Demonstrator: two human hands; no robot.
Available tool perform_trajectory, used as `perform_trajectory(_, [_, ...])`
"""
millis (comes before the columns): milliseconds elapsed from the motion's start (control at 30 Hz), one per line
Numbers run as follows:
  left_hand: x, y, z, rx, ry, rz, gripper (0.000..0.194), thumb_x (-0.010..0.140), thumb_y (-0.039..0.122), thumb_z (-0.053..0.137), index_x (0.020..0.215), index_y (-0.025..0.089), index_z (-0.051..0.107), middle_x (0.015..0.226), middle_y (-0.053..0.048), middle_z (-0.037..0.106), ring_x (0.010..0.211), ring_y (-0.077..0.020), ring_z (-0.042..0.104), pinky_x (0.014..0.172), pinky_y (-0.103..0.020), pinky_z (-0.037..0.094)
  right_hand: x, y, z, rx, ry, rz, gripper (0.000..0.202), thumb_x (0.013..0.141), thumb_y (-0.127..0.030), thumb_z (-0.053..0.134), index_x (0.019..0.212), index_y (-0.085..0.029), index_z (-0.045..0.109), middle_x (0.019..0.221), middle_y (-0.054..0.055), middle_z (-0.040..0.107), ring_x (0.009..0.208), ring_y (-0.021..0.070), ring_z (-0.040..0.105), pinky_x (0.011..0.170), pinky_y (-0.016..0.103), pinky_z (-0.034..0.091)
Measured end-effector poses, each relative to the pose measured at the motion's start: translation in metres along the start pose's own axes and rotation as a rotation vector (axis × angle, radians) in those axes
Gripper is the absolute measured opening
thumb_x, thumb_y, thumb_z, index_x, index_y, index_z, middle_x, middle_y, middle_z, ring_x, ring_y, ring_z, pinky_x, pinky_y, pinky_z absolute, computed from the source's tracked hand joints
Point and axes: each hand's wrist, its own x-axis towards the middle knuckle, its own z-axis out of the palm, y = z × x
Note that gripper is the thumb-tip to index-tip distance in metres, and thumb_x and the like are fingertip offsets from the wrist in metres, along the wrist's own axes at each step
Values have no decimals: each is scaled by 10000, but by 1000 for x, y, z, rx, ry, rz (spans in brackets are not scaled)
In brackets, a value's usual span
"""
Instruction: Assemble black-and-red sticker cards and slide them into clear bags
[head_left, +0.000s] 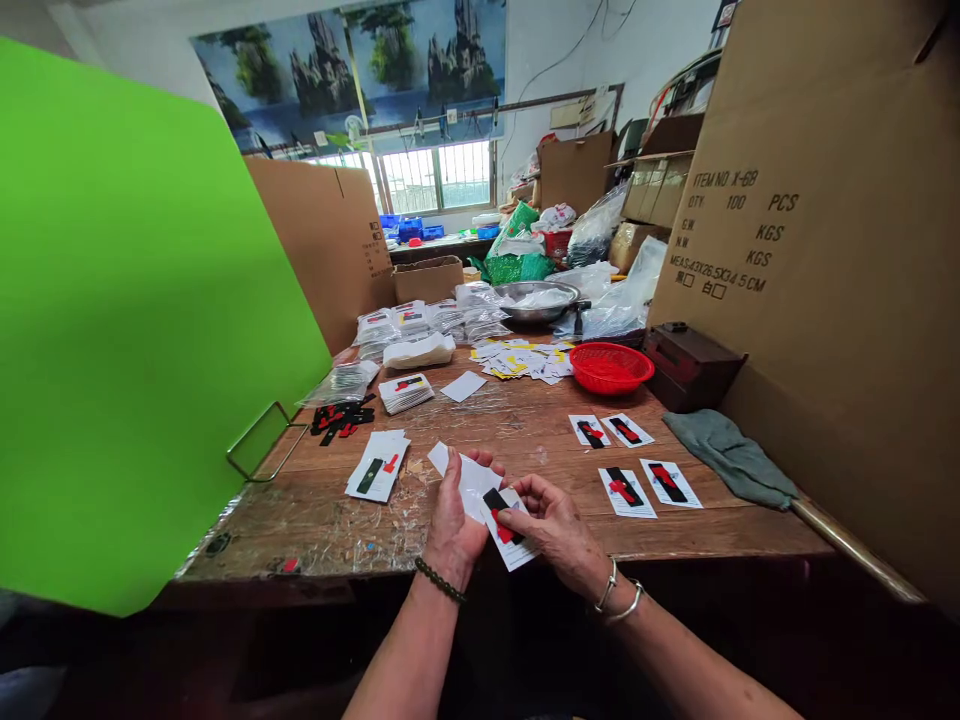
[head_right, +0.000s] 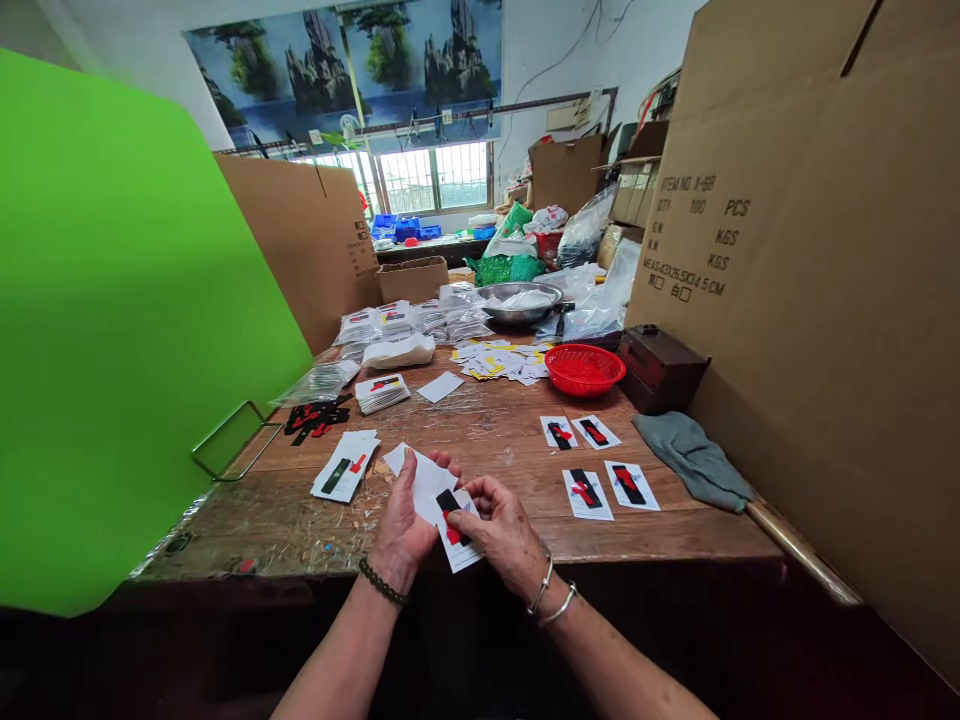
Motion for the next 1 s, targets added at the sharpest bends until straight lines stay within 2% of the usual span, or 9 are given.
perform_trajectory(133, [-5,-1,-1,14,-62,-10,262,852,393,656,896,136,627,863,-74,692,792,-219,692,823,-413,565,6,-1,-3,48,-47,99,529,513,-418,864,849,-203,515,639,-34,660,498,123,572,516,261,451])
perform_trajectory(233, [-6,-4,-3,41,-107,-4,289,851,401,658,968,138,625,918,-92,704,886,-250,694,859,-441,554,15,0,-9,60,-113,84,589,502,-394,881,901,-208,490,637,-48,644,524,135,593,545,275,474])
perform_trajectory(300, [-7,-7,-6,65,-126,-6,313,854,396,655,1017,130,620,956,-117,709,930,-268,690,875,-454,547,22,2,-13,83,-138,52,651,476,-349,896,959,-214,481,726,-42,651,598,143,619,585,283,497])
perform_trajectory(467, [-8,-19,-12,58,-181,-8,288,852,313,667,1078,145,607,1034,-136,712,1023,-285,672,915,-460,529,35,9,-17,17,-36,-24,716,461,-262,892,1040,-235,471,862,-43,587,759,144,622,679,288,523])
perform_trajectory(567, [-7,-21,-15,52,-155,-23,264,852,302,663,1046,126,623,1047,-149,711,1054,-292,660,937,-455,523,34,7,-18,-37,15,-25,718,438,-256,893,1023,-233,477,869,-43,568,764,141,607,685,290,519])
perform_trajectory(667, [-5,-19,-17,51,-104,-10,245,849,293,666,1021,121,636,1051,-142,709,1070,-289,655,956,-442,518,31,0,-22,-69,-70,39,724,413,-254,896,1010,-226,486,886,-36,578,727,142,610,660,298,511])
perform_trajectory(767, [-7,-19,-17,67,-153,-28,257,849,270,665,1057,122,635,1094,-149,699,1100,-288,642,978,-443,502,31,-3,-27,-90,-113,67,711,411,-241,883,995,-231,478,866,-47,586,704,139,605,641,292,502])
perform_trajectory(867, [-10,-26,-15,40,-187,-38,298,849,253,664,1118,132,618,1103,-146,698,1083,-284,649,980,-452,497,35,-1,-27,-95,-74,43,693,424,-249,875,987,-234,472,860,-44,594,737,149,609,655,292,505])
perform_trajectory(1000, [-7,-37,-14,-1,-78,44,180,881,154,593,1054,135,635,979,-103,721,947,-203,689,951,-352,513,37,4,-18,-79,15,26,613,451,-295,863,909,-227,460,832,-48,573,717,143,603,653,292,508])
